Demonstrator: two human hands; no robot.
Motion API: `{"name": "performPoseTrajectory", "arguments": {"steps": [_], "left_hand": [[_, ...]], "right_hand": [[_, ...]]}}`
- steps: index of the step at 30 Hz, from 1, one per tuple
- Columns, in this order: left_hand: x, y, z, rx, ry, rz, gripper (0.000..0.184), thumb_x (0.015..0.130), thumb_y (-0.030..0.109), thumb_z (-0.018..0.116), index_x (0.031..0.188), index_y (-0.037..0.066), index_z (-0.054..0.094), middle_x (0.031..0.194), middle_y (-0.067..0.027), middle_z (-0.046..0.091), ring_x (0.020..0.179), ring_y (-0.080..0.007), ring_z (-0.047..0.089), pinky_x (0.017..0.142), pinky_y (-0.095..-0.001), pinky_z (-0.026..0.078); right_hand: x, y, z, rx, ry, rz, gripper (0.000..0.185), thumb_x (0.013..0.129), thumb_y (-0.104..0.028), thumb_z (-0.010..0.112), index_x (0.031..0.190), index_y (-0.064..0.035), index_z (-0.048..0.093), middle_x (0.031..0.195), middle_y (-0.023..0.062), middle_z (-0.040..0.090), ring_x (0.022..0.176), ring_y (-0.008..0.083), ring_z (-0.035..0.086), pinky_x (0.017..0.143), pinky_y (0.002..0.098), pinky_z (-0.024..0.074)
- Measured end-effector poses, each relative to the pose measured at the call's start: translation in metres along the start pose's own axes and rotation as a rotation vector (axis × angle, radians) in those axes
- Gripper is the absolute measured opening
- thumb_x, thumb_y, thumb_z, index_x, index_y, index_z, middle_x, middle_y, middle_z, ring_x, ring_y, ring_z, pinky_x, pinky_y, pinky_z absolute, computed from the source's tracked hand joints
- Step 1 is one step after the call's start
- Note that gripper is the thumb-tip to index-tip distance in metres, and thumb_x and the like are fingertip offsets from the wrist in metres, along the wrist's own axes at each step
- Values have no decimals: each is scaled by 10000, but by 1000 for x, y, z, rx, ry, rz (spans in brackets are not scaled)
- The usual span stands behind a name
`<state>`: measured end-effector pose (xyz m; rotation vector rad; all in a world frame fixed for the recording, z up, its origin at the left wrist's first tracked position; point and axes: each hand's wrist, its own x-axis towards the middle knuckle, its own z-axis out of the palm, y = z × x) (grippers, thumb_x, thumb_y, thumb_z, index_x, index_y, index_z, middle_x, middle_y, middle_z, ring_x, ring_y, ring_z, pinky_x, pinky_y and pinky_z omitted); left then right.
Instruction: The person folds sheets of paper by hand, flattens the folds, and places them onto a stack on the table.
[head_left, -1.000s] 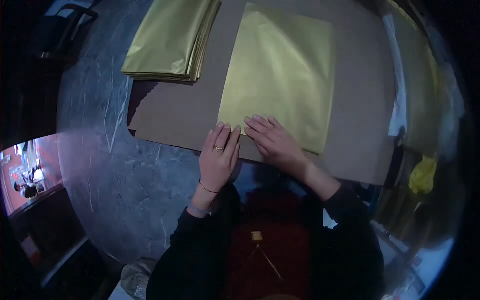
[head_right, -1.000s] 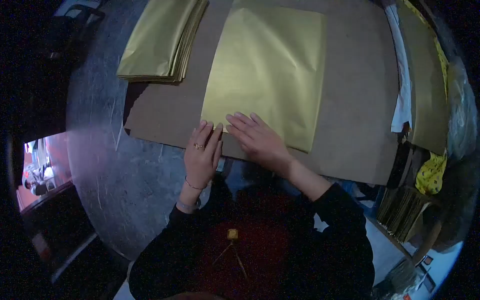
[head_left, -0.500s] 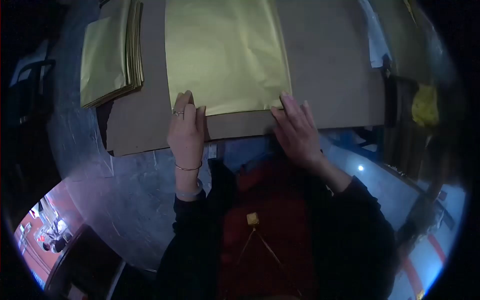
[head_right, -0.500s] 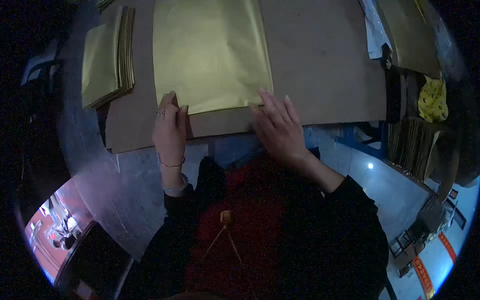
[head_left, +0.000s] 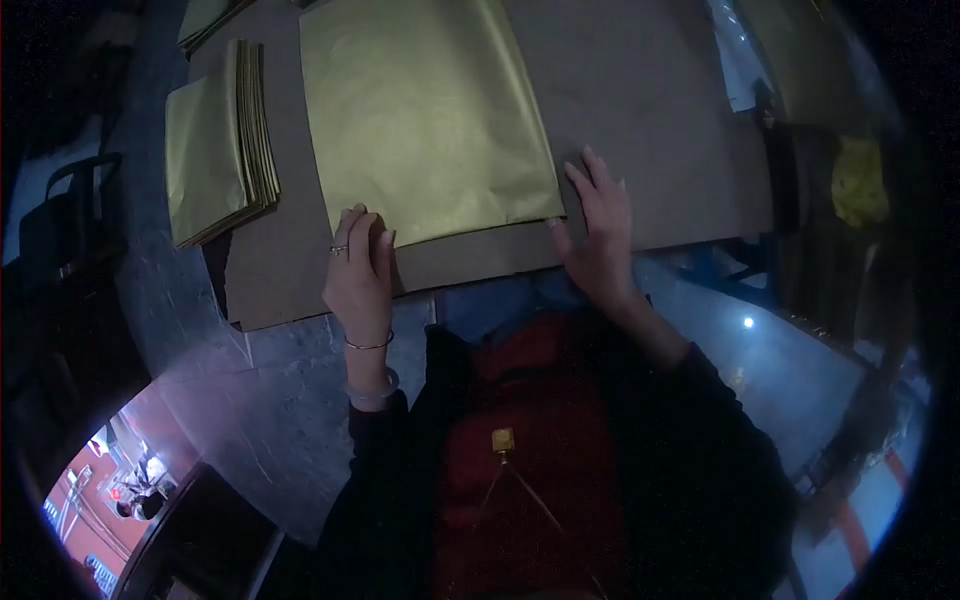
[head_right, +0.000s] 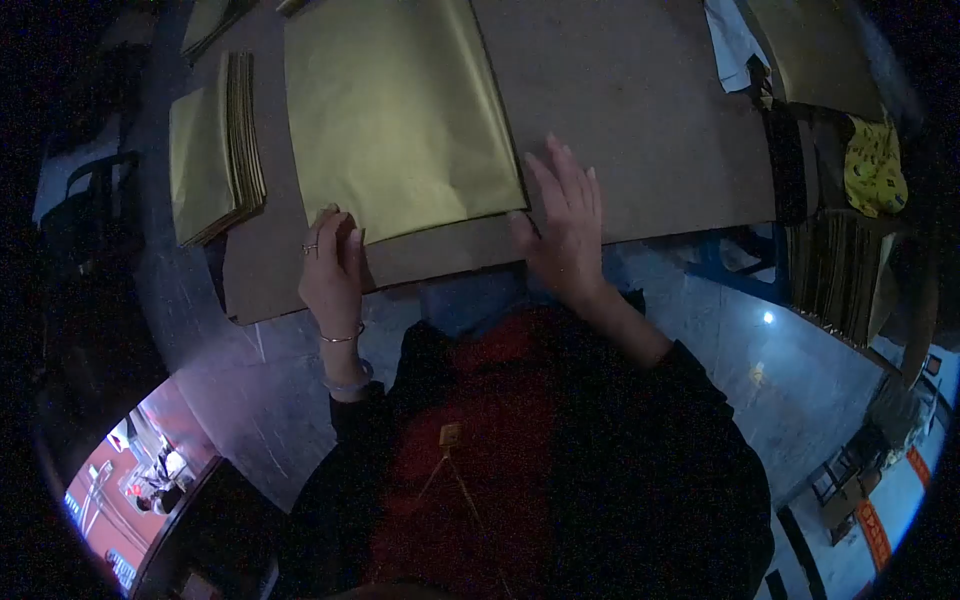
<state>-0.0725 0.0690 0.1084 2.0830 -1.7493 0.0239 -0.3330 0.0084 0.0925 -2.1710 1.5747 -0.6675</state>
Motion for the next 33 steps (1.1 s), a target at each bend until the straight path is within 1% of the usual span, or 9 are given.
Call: {"name": "performPoseTrajectory", "arguments": {"steps": [3, 10, 13, 19, 21, 25, 28, 30, 33], "left_hand": [[0, -1, 0, 7, 0, -3, 264, 842, 201, 659, 1087, 121, 598, 1168, -33, 607, 1048, -228, 614, 791, -306, 525], [-1, 1, 1, 38, 11, -22, 307, 830, 209, 673, 1129, 160, 620, 1175, -23, 600, 1045, -212, 618, 783, -301, 531], [-4, 0, 4, 31, 5, -65, 297, 834, 206, 670, 1124, 165, 625, 1170, -22, 599, 1054, -210, 615, 785, -303, 532], [-3, 0, 1, -19, 32, -84, 299, 828, 197, 672, 1120, 149, 631, 1168, -40, 599, 1062, -218, 611, 786, -307, 534], [-4, -1, 3, -31, 40, -63, 308, 816, 198, 681, 1118, 156, 634, 1171, -30, 600, 1059, -215, 612, 777, -308, 535], [-3, -3, 4, 11, 61, -50, 303, 803, 222, 689, 1099, 171, 639, 1166, 0, 602, 1035, -193, 623, 745, -292, 540], [-1, 0, 2, 41, 84, -54, 281, 800, 221, 691, 1074, 177, 646, 1154, 3, 604, 1016, -179, 632, 717, -280, 544], [-1, 0, 2, 34, 95, -56, 278, 797, 219, 694, 1068, 180, 648, 1153, 6, 604, 1009, -175, 634, 708, -278, 544], [-3, -1, 3, 22, 92, -59, 286, 786, 205, 698, 1066, 179, 648, 1141, 7, 605, 997, -171, 638, 705, -276, 544]], "right_hand": [[0, -1, -1, 107, -40, 29, 671, 767, -98, 654, 1365, -10, 361, 1454, 194, 294, 1345, 367, 291, 1094, 539, 220], [8, -14, 8, -20, 76, 8, 667, 783, -43, 603, 1379, 27, 313, 1462, 231, 254, 1346, 396, 276, 1099, 551, 204], [6, -7, 10, -108, 7, -14, 688, 758, -8, 549, 1399, -2, 298, 1467, 234, 258, 1342, 394, 286, 1093, 548, 204], [13, -3, 7, -400, -125, -288, 594, 803, 7, 460, 1387, -75, 383, 1464, 172, 312, 1367, 323, 286, 1092, 569, 189], [19, -5, -6, -281, -217, -222, 577, 818, -35, 476, 1387, -75, 388, 1475, 136, 311, 1368, 298, 290, 1096, 560, 188], [25, 0, -21, -251, -275, -295, 552, 848, -92, 492, 1390, -84, 386, 1477, 132, 308, 1370, 295, 286, 1101, 554, 181], [34, -7, -23, -263, -357, -378, 549, 873, -169, 522, 1396, -91, 376, 1485, 108, 304, 1378, 259, 277, 1111, 528, 181], [40, -10, -18, -350, -597, -526, 563, 894, -229, 532, 1413, -106, 353, 1494, 71, 296, 1385, 211, 266, 1124, 483, 182], [51, 5, -14, -363, -556, -610, 546, 918, -265, 508, 1418, -117, 347, 1498, 43, 294, 1382, 183, 270, 1129, 446, 188]]}}
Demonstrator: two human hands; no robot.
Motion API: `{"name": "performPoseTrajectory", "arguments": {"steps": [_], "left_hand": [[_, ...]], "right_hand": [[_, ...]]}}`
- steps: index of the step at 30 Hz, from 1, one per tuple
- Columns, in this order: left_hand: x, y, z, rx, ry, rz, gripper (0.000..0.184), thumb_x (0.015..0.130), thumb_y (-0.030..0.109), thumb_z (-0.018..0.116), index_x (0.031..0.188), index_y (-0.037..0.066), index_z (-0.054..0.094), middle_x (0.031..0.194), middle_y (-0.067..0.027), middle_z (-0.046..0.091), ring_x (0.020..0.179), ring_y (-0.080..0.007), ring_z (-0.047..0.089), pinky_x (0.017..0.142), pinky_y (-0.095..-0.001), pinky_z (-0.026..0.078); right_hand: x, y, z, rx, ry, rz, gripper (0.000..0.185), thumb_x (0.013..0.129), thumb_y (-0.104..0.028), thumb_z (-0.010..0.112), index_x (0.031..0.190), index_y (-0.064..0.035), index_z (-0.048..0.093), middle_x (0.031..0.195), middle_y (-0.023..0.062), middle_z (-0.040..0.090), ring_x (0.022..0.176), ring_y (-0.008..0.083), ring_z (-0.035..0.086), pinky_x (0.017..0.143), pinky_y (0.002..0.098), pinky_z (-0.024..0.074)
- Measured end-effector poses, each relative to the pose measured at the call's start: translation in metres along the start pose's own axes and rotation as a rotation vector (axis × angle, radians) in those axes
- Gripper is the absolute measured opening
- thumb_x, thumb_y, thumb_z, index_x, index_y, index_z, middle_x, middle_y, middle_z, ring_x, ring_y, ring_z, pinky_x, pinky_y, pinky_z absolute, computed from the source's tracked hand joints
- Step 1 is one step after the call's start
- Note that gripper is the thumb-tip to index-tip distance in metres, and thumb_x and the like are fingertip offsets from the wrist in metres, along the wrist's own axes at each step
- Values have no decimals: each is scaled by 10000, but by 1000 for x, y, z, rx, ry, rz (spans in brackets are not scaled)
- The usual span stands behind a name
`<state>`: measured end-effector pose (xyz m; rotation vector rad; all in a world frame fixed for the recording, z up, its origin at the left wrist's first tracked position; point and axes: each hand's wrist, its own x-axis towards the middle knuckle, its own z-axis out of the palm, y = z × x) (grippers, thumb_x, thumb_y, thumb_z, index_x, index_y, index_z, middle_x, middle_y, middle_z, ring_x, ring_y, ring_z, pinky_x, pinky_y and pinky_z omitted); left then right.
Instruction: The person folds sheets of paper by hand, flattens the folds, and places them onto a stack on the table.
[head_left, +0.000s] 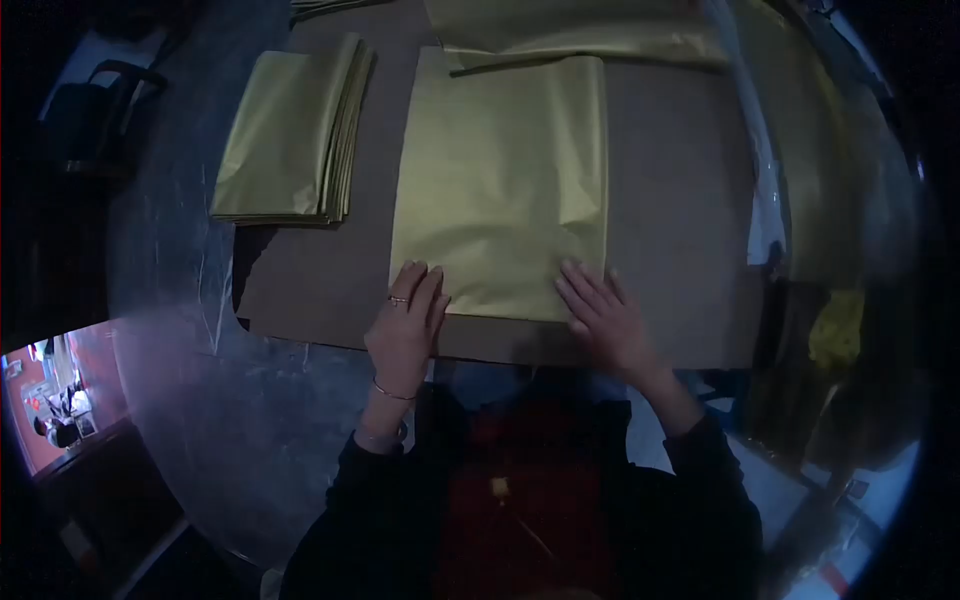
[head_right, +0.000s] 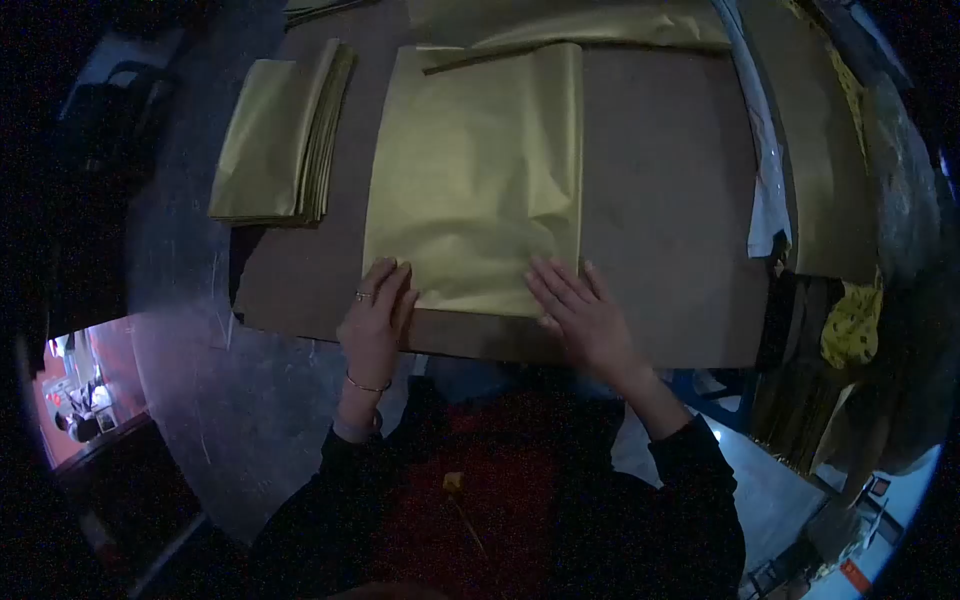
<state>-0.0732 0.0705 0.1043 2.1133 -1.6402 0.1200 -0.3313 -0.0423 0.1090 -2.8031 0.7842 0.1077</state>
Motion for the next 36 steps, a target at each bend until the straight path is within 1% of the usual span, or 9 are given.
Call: {"name": "performPoseTrajectory", "arguments": {"steps": [3, 7, 8, 9, 14, 23, 24, 29, 36], "left_hand": [[0, 0, -1, -15, -16, -13, 287, 786, 196, 697, 1068, 174, 647, 1137, 0, 604, 1006, -177, 635, 713, -275, 544], [2, -1, -2, -36, -13, 8, 295, 792, 187, 689, 1083, 163, 645, 1152, -8, 596, 1037, -181, 622, 723, -269, 541], [2, 0, -3, -52, -37, -15, 325, 782, 153, 714, 1099, 160, 643, 1173, -24, 596, 1038, -214, 626, 749, -304, 543], [1, 1, -3, -57, -37, -8, 325, 782, 153, 714, 1099, 160, 643, 1173, -24, 596, 1038, -214, 626, 749, -304, 543], [-3, 2, 2, 33, -4, -15, 318, 791, 180, 709, 1103, 182, 647, 1175, -4, 594, 1010, -189, 637, 697, -286, 547], [-5, 6, 3, 92, 16, -43, 293, 797, 185, 706, 1087, 174, 665, 1203, 3, 589, 982, -175, 648, 664, -278, 542], [-4, 9, 0, 35, -32, -70, 312, 802, 184, 686, 1108, 145, 643, 1186, -28, 584, 1062, -208, 613, 765, -290, 536], [-6, 10, 2, 62, -30, -76, 328, 800, 185, 687, 1118, 128, 637, 1181, -45, 583, 1046, -229, 615, 773, -297, 533], [-7, 15, 1, 55, -31, -97, 333, 818, 167, 673, 1138, 90, 623, 1189, -76, 577, 1054, -258, 605, 809, -313, 526]], "right_hand": [[5, 11, -6, 60, 24, 53, 501, 945, -254, 459, 1415, -116, 353, 1498, 46, 293, 1378, 188, 277, 1133, 435, 176], [25, 28, -12, -2, 34, 67, 490, 955, -269, 436, 1411, -108, 356, 1498, 49, 290, 1375, 194, 281, 1135, 444, 162], [32, 35, -11, -24, 36, 49, 490, 958, -272, 427, 1413, -107, 352, 1503, 50, 280, 1378, 199, 274, 1136, 450, 157], [39, 41, -12, -47, 39, 29, 489, 961, -275, 418, 1414, -106, 348, 1507, 50, 269, 1381, 203, 267, 1137, 455, 151], [63, 70, -21, 14, 96, 5, 487, 980, -316, 357, 1429, -132, 322, 1521, 74, 223, 1396, 247, 221, 1142, 458, 128], [80, 88, -23, 0, 125, 55, 478, 978, -306, 352, 1421, -126, 345, 1525, 79, 210, 1403, 262, 202, 1141, 459, 130], [82, 92, -23, -9, 135, 47, 481, 978, -306, 352, 1423, -125, 341, 1526, 77, 209, 1404, 261, 200, 1139, 463, 131], [93, 103, -20, -18, 195, 54, 491, 986, -326, 319, 1435, -127, 315, 1530, 71, 200, 1409, 259, 186, 1139, 464, 121], [105, 113, -28, -41, 136, 44, 474, 996, -336, 286, 1440, -173, 311, 1535, 19, 192, 1411, 226, 178, 1150, 474, 92]]}}
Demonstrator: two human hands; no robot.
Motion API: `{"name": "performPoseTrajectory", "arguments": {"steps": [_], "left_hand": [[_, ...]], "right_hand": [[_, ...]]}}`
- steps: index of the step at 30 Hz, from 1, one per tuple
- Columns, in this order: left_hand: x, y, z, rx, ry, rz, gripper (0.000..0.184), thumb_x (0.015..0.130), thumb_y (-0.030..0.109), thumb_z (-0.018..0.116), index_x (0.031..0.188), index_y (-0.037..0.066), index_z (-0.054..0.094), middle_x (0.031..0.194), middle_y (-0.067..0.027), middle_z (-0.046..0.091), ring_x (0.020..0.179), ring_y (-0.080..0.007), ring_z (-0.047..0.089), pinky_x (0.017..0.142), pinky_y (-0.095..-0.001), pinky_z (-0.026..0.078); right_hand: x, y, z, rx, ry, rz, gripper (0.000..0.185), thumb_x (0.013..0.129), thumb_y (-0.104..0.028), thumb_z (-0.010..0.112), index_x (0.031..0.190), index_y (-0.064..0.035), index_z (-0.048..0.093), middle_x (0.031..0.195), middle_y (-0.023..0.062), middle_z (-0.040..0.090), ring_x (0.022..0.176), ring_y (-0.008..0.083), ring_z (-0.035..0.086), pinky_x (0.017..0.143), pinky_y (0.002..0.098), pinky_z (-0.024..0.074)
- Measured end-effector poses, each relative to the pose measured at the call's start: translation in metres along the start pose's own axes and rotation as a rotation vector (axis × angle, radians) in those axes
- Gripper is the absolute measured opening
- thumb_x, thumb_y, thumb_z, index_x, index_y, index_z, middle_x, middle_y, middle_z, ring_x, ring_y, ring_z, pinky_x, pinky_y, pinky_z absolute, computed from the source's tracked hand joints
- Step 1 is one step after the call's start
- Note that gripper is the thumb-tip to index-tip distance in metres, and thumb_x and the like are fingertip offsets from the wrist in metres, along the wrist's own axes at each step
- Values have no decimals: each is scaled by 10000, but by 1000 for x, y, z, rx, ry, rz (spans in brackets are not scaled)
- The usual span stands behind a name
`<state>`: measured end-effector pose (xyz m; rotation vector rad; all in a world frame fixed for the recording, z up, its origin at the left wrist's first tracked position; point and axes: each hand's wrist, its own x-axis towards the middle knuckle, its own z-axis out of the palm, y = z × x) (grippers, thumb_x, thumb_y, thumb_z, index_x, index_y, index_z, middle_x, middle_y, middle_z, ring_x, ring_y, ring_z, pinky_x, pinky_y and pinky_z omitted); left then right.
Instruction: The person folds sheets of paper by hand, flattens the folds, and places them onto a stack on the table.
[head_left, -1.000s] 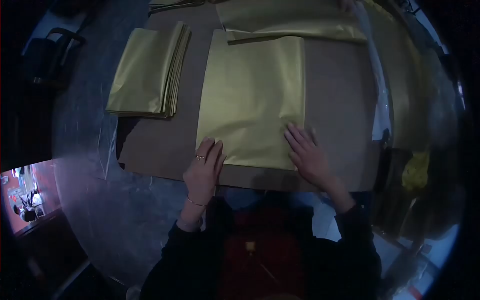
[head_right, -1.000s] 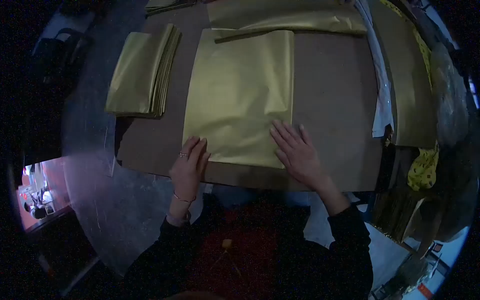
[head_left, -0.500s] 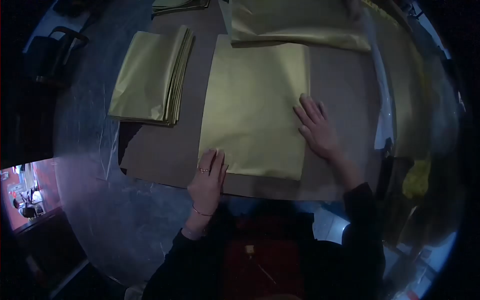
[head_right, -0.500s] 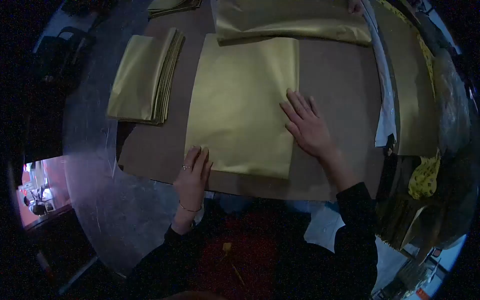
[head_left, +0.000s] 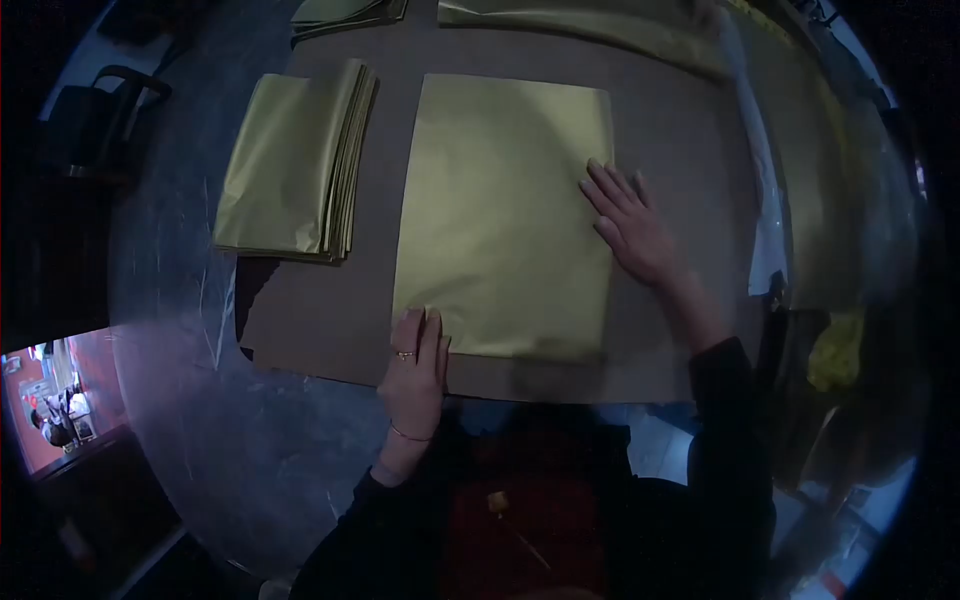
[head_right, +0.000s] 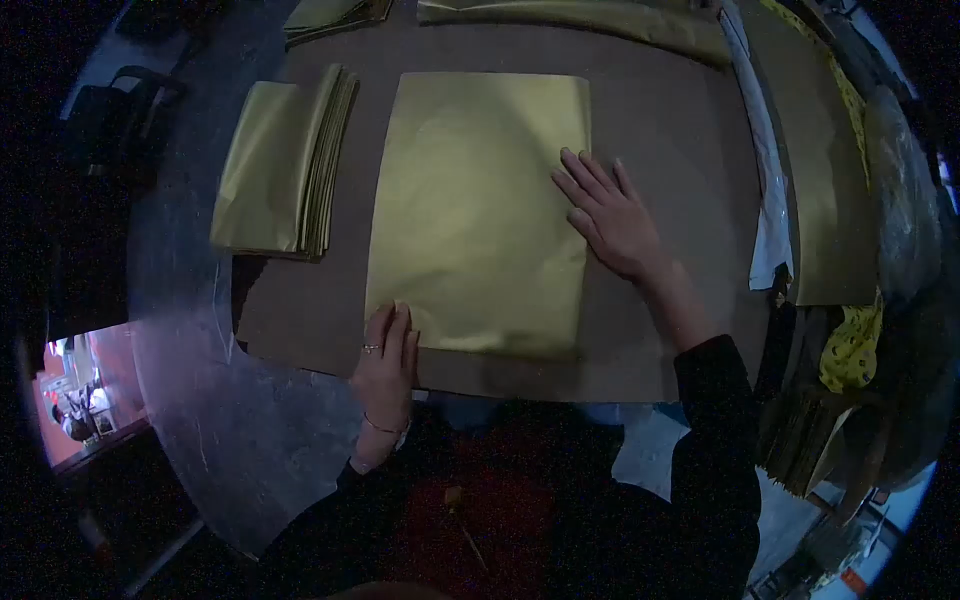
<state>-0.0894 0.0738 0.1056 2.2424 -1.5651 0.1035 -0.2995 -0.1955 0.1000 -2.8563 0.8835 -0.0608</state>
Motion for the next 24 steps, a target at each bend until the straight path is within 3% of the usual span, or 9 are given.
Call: {"name": "performPoseTrajectory", "arguments": {"steps": [9, 18, 24], "left_hand": [[1, 2, -1, 45, -28, 14, 338, 833, 181, 663, 1143, 57, 612, 1220, -112, 560, 1074, -284, 591, 834, -323, 523], [1, 17, -1, 90, -85, -51, 660, 760, 506, 676, 1176, 7, 561, 1258, -173, 527, 1115, -330, 559, 852, -363, 512], [1, 18, 0, 55, -91, -94, 686, 751, 506, 683, 1181, -11, 549, 1265, -201, 509, 1138, -346, 536, 881, -376, 496]], "right_hand": [[26, 21, 3, -20, 47, 7, 475, 1002, -340, 278, 1446, -173, 293, 1518, 4, 245, 1402, 205, 207, 1146, 468, 104], [69, 65, 0, -69, 43, 0, 492, 1014, -360, 217, 1467, -170, 229, 1530, -5, 205, 1415, 179, 158, 1153, 468, 87], [88, 89, 8, -198, 68, 70, 510, 1013, -385, 198, 1480, -179, 178, 1542, -7, 164, 1420, 174, 140, 1157, 454, 75]]}}
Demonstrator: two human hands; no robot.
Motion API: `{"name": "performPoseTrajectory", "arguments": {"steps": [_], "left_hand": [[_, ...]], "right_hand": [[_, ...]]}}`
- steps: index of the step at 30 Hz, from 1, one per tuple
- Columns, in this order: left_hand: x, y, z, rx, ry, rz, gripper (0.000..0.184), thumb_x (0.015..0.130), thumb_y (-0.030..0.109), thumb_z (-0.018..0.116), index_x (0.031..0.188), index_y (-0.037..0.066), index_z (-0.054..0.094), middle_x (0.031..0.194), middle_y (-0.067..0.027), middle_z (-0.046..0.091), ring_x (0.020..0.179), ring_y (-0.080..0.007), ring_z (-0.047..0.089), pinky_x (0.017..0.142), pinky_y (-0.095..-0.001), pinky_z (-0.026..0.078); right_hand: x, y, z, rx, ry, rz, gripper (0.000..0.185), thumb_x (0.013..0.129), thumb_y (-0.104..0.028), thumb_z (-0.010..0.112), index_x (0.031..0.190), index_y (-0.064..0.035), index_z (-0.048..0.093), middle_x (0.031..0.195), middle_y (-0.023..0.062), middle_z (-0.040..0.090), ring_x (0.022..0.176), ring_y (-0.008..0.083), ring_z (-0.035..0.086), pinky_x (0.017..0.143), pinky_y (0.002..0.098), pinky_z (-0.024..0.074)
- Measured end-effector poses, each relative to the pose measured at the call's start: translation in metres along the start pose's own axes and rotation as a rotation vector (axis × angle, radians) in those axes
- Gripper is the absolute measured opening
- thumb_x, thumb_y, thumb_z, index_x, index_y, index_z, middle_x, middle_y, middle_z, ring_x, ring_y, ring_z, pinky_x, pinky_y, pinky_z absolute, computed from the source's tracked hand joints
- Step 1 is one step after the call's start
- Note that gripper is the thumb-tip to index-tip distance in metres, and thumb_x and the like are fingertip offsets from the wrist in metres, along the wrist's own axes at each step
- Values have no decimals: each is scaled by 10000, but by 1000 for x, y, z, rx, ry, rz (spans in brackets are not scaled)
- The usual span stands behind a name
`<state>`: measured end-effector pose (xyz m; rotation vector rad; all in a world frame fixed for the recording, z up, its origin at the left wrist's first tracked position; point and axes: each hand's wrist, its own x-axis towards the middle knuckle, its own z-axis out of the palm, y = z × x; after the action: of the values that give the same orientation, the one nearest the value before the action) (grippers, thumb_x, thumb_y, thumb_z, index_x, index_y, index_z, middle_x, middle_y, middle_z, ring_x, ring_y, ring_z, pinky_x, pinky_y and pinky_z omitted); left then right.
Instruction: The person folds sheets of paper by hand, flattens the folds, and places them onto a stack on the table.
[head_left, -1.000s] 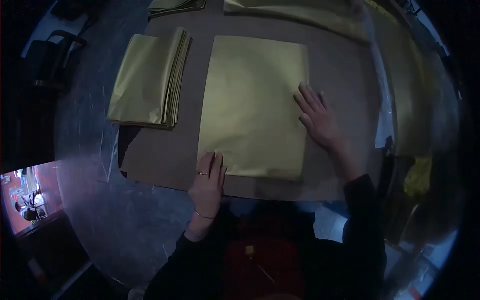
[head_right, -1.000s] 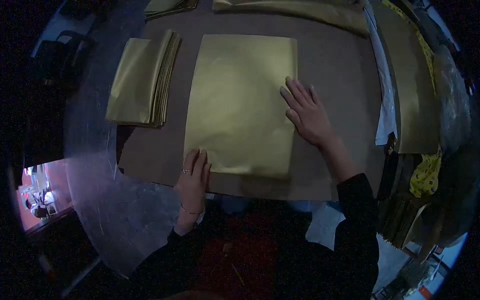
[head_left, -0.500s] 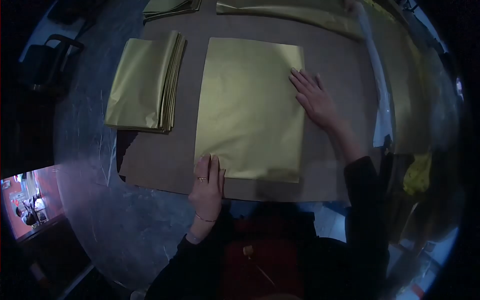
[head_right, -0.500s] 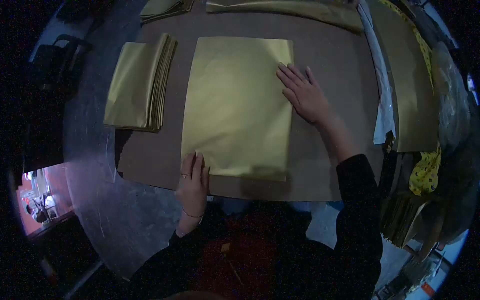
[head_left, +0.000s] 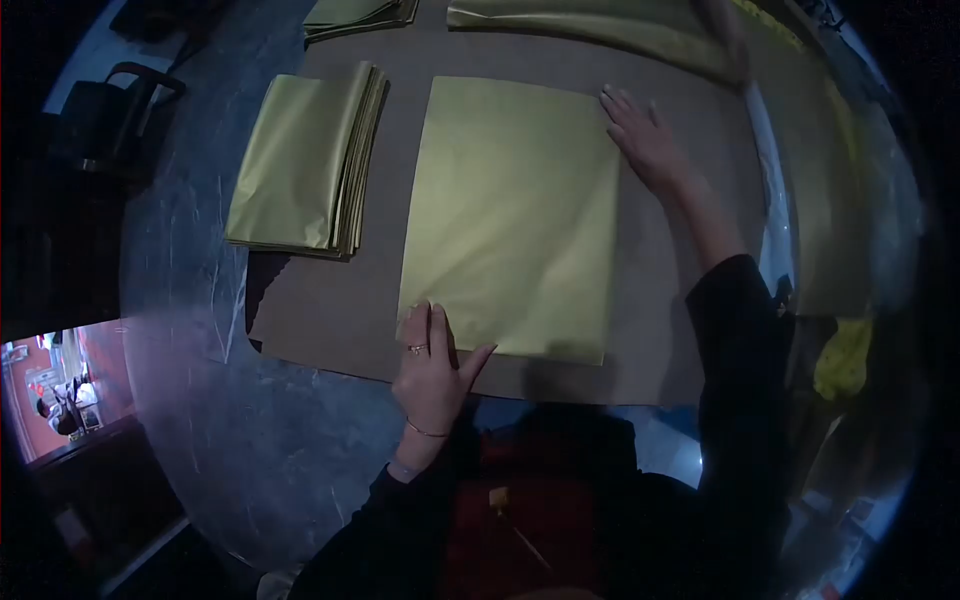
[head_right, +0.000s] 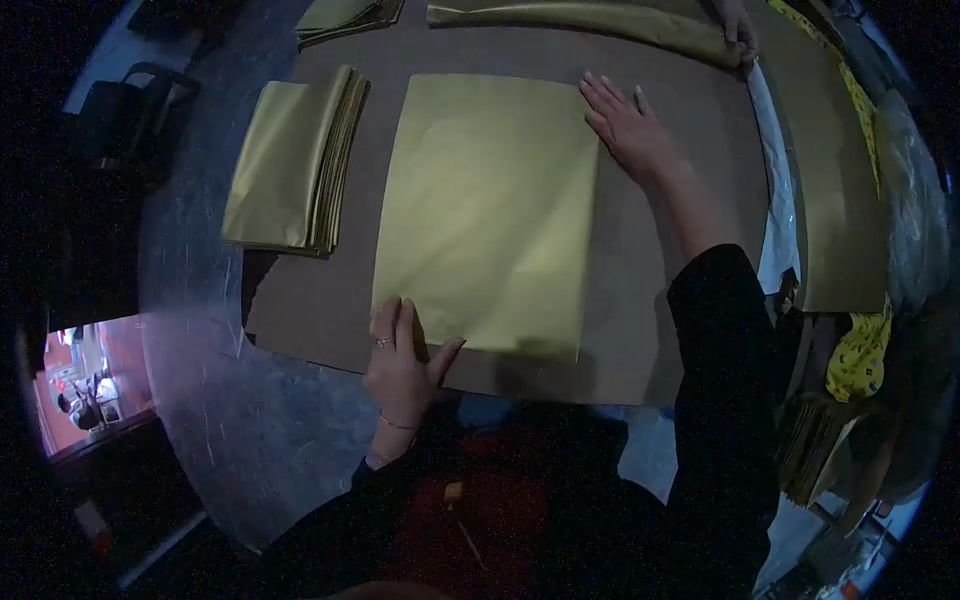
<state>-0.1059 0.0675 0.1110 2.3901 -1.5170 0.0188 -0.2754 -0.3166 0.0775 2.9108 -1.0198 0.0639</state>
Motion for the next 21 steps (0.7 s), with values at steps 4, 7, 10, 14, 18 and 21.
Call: {"name": "performPoseTrajectory", "arguments": {"steps": [4, 7, 10, 14, 18, 21], "left_hand": [[-1, 1, 1, -4, 22, 21, 687, 742, 504, 692, 1181, -6, 551, 1253, -188, 520, 1147, -340, 528, 888, -373, 491], [-1, 1, 2, -29, 8, -13, 688, 735, 502, 699, 1176, -5, 553, 1244, -177, 528, 1139, -338, 533, 884, -373, 493], [-1, -1, 3, 42, 97, 58, 660, 729, 499, 720, 1187, 50, 565, 1282, -105, 521, 986, -282, 622, 718, -350, 549], [-2, 1, 7, 72, 94, 42, 662, 746, 519, 692, 1161, 18, 567, 1248, -123, 539, 1070, -319, 582, 828, -356, 521], [-1, 2, 8, 71, 102, 47, 654, 742, 514, 696, 1160, 27, 569, 1245, -129, 539, 1060, -320, 588, 814, -353, 525], [-1, 3, 8, 71, 95, 49, 639, 747, 490, 703, 1165, 26, 566, 1244, -135, 536, 1061, -322, 586, 811, -354, 525]], "right_hand": [[-17, -18, -1, 72, 47, 29, 510, 1014, -377, 197, 1479, -167, 180, 1536, 1, 185, 1418, 178, 148, 1157, 453, 79], [-53, -53, -23, 119, -15, -13, 497, 1011, -348, 240, 1464, -144, 228, 1524, 16, 223, 1409, 182, 182, 1153, 455, 91], [-100, -86, -30, 93, -23, -162, 484, 1000, -320, 305, 1445, -133, 279, 1515, 17, 250, 1393, 180, 231, 1146, 459, 116], [-158, -118, -39, 159, -111, -262, 495, 987, -311, 350, 1446, -136, 283, 1518, 9, 245, 1390, 170, 240, 1145, 464, 118], [-188, -131, -38, 107, -138, -356, 537, 963, -346, 405, 1445, -141, 290, 1516, -1, 253, 1391, 151, 237, 1144, 469, 116], [-198, -133, -29, 121, -72, -385, 559, 945, -370, 439, 1440, -146, 306, 1511, -1, 265, 1390, 142, 237, 1143, 463, 126]]}}
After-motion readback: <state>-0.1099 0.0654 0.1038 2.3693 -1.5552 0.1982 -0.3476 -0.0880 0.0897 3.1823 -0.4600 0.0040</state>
